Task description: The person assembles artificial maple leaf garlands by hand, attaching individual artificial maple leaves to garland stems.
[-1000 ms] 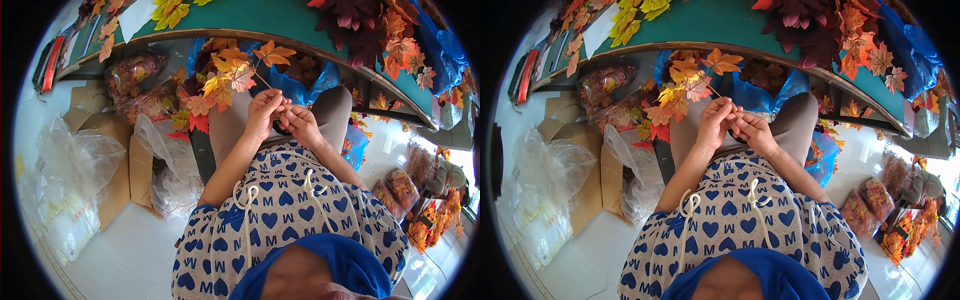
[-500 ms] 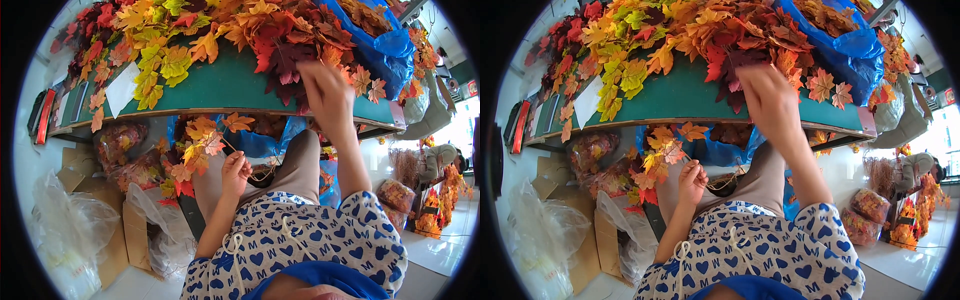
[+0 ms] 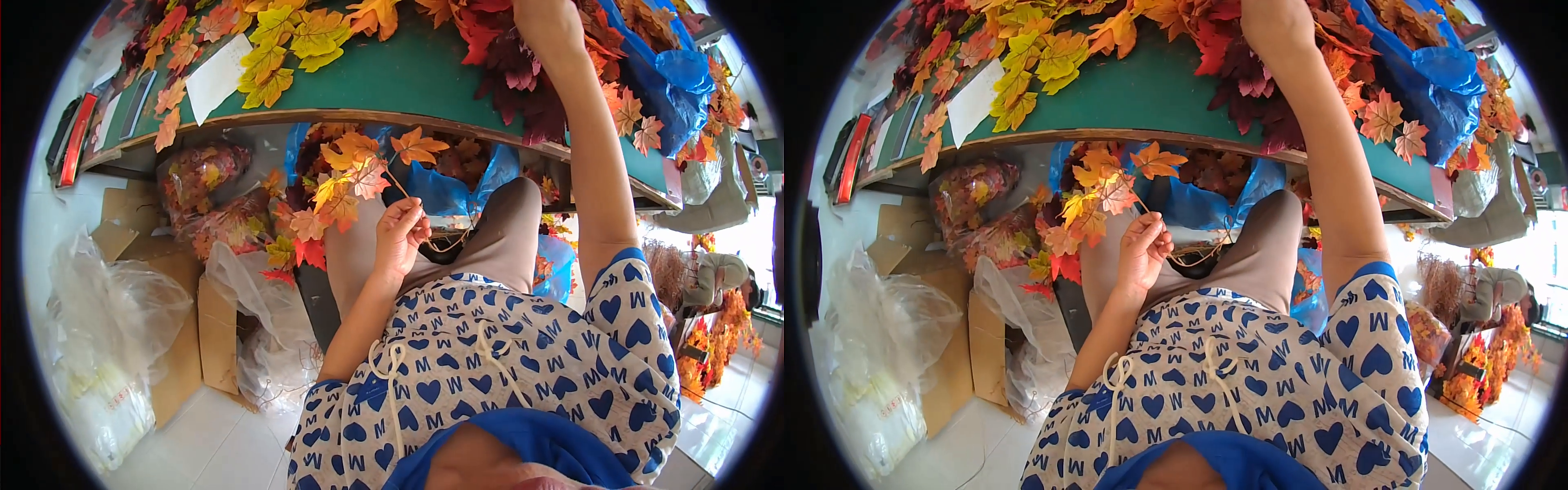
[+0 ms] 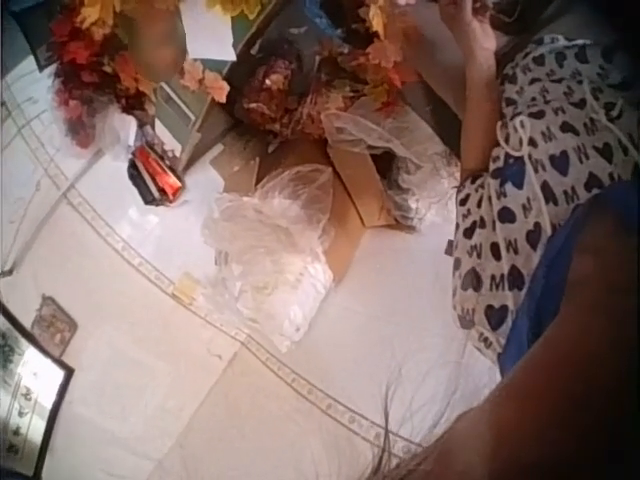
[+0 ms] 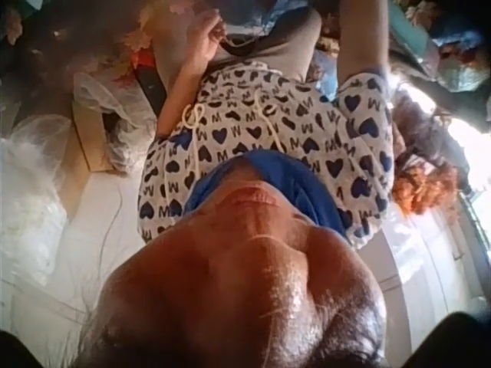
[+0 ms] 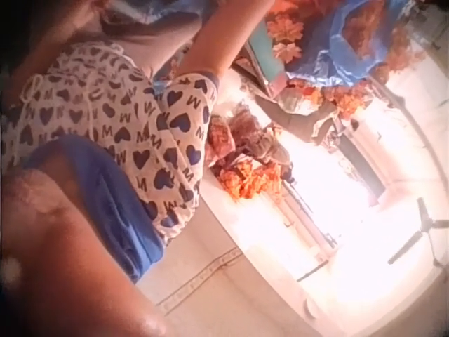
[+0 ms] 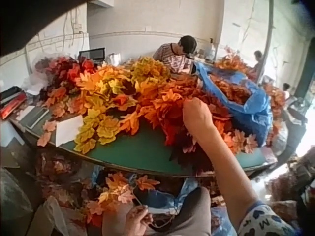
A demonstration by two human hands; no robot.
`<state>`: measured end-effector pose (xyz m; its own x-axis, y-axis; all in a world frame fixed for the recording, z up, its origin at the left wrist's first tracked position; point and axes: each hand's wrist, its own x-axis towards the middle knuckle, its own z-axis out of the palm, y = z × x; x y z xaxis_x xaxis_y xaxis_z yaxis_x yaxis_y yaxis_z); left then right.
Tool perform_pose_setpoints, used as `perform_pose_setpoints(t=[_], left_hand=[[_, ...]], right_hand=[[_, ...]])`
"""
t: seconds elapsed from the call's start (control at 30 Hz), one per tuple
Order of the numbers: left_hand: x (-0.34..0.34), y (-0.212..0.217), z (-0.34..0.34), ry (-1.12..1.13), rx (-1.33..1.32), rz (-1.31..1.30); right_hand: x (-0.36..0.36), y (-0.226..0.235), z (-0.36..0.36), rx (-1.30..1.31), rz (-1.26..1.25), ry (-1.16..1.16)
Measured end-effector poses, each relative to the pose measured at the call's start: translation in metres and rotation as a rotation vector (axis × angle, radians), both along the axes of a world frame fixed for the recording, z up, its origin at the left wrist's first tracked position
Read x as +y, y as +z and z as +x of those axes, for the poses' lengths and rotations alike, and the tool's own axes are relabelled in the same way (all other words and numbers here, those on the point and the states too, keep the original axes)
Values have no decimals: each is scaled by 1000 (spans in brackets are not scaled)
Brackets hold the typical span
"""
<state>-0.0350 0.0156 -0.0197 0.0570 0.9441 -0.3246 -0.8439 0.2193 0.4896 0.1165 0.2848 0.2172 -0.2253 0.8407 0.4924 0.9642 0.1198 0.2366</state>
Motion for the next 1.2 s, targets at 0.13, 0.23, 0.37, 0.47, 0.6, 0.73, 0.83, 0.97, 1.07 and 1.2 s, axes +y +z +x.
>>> perform_pose_setpoints(t=[0.13,0.23,0.37,0.47,0.6,0.73,0.83,0.97,1.07,1.2], left_hand=[[-1,5,2,12,-5,2],[-5,5,0,18,-40,-9],[0,13,3,-12,3,10],[5,14,6,-33,20,97],[1,31,7,51,7,72],[1,33,7,45,-34,-17],[-3,29,10,80,8,-2],[-4,32,7,83,32,1],[-3,36,9,90,83,8],[0,34,10,72,104,31]], right_hand=[[-19,29,13,279,199,139],[-23,40,34,627,146,232],[-48,35,41,1831,114,604],[-99,11,20,2113,1,821],[-174,-83,-20,1731,-531,671],[-213,-158,-22,1651,-865,463],[-220,-166,-15,1782,-954,356],[-219,-171,-8,1653,-976,362],[-220,-176,-11,1854,-963,292],[-223,-182,-16,2384,-1037,131]])
